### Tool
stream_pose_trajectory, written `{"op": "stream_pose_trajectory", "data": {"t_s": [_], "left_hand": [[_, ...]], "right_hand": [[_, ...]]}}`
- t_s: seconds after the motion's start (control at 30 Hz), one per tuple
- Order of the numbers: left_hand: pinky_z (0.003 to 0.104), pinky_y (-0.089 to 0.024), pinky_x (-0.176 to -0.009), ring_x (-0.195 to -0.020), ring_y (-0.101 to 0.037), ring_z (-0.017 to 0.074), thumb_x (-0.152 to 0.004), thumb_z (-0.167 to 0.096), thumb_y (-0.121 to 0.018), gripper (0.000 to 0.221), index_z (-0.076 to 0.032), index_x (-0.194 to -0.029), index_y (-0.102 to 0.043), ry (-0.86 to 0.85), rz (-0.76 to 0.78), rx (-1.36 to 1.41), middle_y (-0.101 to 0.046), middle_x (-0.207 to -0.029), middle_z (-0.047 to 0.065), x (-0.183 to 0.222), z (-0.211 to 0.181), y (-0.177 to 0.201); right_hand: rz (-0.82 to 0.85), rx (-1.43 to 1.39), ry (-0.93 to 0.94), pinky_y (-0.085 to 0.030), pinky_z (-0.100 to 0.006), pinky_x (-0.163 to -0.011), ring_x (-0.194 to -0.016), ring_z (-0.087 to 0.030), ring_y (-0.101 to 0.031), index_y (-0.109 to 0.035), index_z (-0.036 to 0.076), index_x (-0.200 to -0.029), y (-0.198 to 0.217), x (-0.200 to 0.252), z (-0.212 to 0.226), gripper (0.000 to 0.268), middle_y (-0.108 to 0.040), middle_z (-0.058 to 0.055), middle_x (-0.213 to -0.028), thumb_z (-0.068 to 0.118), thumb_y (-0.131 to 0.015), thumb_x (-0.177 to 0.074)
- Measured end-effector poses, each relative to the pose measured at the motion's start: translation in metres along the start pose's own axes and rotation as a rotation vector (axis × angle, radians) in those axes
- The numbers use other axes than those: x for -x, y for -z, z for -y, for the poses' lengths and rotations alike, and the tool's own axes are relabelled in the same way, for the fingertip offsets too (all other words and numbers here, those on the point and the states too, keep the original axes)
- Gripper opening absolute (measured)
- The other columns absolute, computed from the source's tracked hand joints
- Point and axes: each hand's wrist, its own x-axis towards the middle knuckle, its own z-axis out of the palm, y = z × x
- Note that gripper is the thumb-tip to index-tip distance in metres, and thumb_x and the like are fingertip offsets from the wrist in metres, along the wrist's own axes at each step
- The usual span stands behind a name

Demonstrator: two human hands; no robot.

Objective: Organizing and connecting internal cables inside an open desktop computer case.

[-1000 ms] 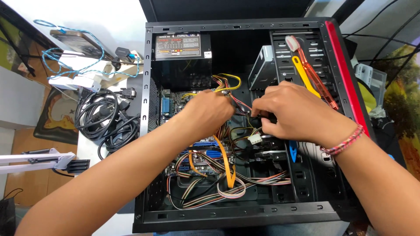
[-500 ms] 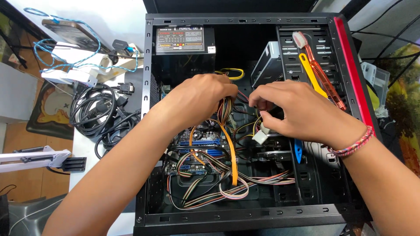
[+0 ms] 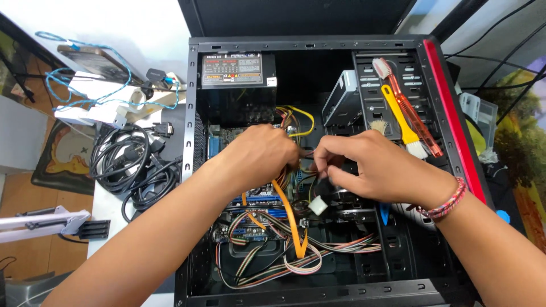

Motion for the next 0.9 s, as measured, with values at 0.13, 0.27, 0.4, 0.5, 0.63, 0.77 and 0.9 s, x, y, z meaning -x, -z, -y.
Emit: {"op": "stream_pose_trajectory", "data": {"t_s": [0.13,0.27,0.4,0.5,0.63,0.77,0.9], "left_hand": [[0.042,-0.057,-0.066,-0.068,-0.072,0.0303,-0.073,-0.008,-0.075,0.021,-0.025,-0.082,-0.084,-0.061,-0.073,-0.009,-0.074,-0.07,0.008,0.001,0.008,-0.009],[0.042,-0.057,-0.065,-0.071,-0.072,0.0298,-0.072,-0.008,-0.076,0.018,-0.022,-0.082,-0.084,-0.039,-0.077,0.067,-0.075,-0.073,0.007,0.003,0.007,-0.007],[0.043,-0.056,-0.064,-0.071,-0.073,0.0302,-0.069,-0.005,-0.076,0.021,-0.02,-0.08,-0.083,-0.073,-0.143,0.1,-0.075,-0.072,0.007,0.004,0.01,-0.01],[0.042,-0.057,-0.067,-0.072,-0.072,0.0307,-0.07,-0.007,-0.077,0.016,-0.02,-0.079,-0.083,-0.028,-0.069,0.082,-0.074,-0.071,0.008,0.003,0.007,-0.005],[0.042,-0.057,-0.066,-0.072,-0.073,0.0299,-0.069,-0.006,-0.077,0.017,-0.019,-0.077,-0.082,-0.044,-0.085,0.078,-0.074,-0.071,0.007,0.004,0.008,-0.006],[0.041,-0.058,-0.066,-0.071,-0.073,0.0295,-0.068,-0.006,-0.079,0.018,-0.02,-0.077,-0.083,0.011,-0.016,0.08,-0.075,-0.073,0.007,0.007,0.008,-0.004],[0.041,-0.058,-0.066,-0.07,-0.073,0.0298,-0.065,-0.002,-0.079,0.027,-0.022,-0.082,-0.084,-0.005,-0.056,0.06,-0.076,-0.075,0.008,0.004,0.012,-0.012]], "right_hand": [[-0.075,0.2,-0.146,-0.056,-0.035,-0.066,-0.073,-0.026,-0.075,-0.07,0.011,-0.106,0.005,0.0,0.005,0.019,-0.077,-0.007,-0.085,0.014,-0.066,-0.087],[-0.206,0.241,0.064,-0.057,-0.038,-0.075,-0.086,-0.03,-0.073,-0.07,0.006,-0.107,0.006,0.003,-0.004,0.02,-0.076,-0.01,-0.1,0.014,-0.067,-0.09],[-0.182,0.255,0.079,-0.056,-0.04,-0.076,-0.087,-0.032,-0.072,-0.071,0.007,-0.106,0.003,0.002,-0.006,0.017,-0.077,-0.009,-0.099,0.014,-0.068,-0.09],[-0.101,0.281,-0.006,-0.057,-0.04,-0.071,-0.083,-0.031,-0.073,-0.07,0.007,-0.11,0.001,0.0,-0.001,0.025,-0.075,-0.009,-0.1,0.009,-0.065,-0.086],[-0.134,0.358,0.036,-0.057,-0.041,-0.07,-0.085,-0.033,-0.072,-0.069,0.005,-0.113,-0.007,-0.002,-0.011,0.03,-0.073,-0.011,-0.106,0.004,-0.064,-0.083],[-0.138,0.442,0.049,-0.056,-0.045,-0.074,-0.087,-0.037,-0.071,-0.069,0.002,-0.111,-0.013,-0.01,-0.016,0.029,-0.071,-0.015,-0.107,0.001,-0.063,-0.083],[0.096,0.62,-0.11,-0.058,-0.044,-0.085,-0.097,-0.035,-0.072,-0.069,0.004,-0.11,-0.021,-0.022,-0.033,0.032,-0.072,-0.016,-0.102,-0.002,-0.059,-0.081]]}}
